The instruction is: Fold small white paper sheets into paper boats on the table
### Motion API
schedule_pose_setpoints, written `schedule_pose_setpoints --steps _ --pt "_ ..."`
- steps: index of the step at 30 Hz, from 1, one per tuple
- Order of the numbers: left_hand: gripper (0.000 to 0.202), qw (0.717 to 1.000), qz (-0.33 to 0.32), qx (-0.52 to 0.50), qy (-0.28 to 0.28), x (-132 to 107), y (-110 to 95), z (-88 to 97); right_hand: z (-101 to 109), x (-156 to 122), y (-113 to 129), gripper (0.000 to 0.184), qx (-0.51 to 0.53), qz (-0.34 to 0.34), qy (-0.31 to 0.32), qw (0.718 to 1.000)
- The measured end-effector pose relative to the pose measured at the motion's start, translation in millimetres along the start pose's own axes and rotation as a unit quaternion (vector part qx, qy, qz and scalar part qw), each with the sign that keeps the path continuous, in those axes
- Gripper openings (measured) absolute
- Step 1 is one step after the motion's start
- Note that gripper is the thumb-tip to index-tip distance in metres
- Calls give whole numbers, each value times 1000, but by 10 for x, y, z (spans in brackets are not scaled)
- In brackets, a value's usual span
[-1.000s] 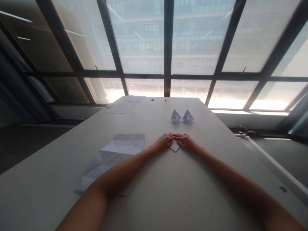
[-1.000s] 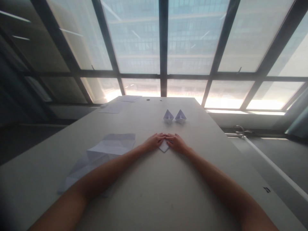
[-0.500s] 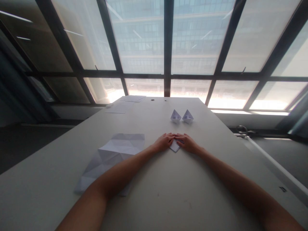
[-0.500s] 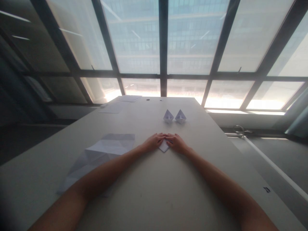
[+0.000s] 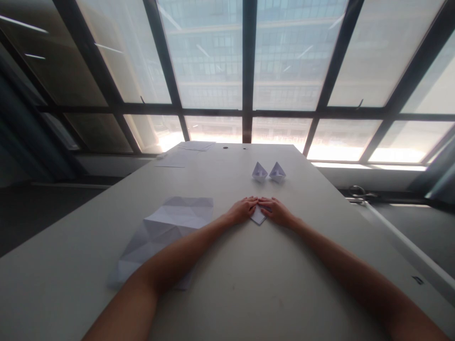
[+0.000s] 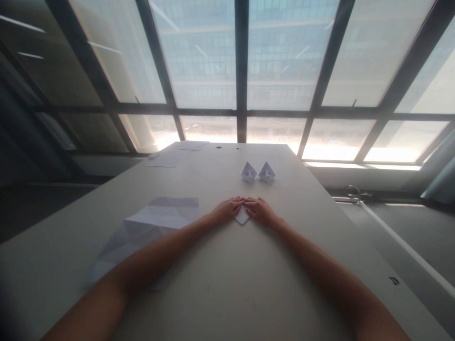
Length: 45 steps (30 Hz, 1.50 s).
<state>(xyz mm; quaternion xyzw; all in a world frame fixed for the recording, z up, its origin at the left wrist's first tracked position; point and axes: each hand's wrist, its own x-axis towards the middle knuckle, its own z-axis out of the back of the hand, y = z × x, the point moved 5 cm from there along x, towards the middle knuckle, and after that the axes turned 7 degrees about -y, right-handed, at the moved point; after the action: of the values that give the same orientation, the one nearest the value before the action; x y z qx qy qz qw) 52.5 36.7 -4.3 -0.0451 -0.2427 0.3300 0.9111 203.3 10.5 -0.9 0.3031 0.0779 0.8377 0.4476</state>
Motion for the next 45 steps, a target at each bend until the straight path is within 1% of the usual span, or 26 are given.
schedule_pose_setpoints --steps 15,22,34,37,40,42,45 --pt "43 1000 -13 -7 -11 0 22 -16 -11 4 -7 40 1 -3 5 1000" --pt "43 1000 -5 -3 -13 0 43 -41 -17 2 -10 41 0 -11 10 1000" --pt "42 1000 -15 -10 -13 -7 16 4 9 4 28 40 4 -8 10 1000" --pt "44 1000 -20 -12 0 -14 6 -6 5 6 18 39 1 -9 8 1000" --pt "49 1000 0 -5 29 -20 23 -42 -2 4 23 38 -14 -5 9 1000" --pt "51 999 13 2 45 -22 34 -64 2 1 46 38 -33 7 3 999" --pt "52 998 26 14 59 -27 44 -77 21 -3 103 38 -54 41 -24 997"
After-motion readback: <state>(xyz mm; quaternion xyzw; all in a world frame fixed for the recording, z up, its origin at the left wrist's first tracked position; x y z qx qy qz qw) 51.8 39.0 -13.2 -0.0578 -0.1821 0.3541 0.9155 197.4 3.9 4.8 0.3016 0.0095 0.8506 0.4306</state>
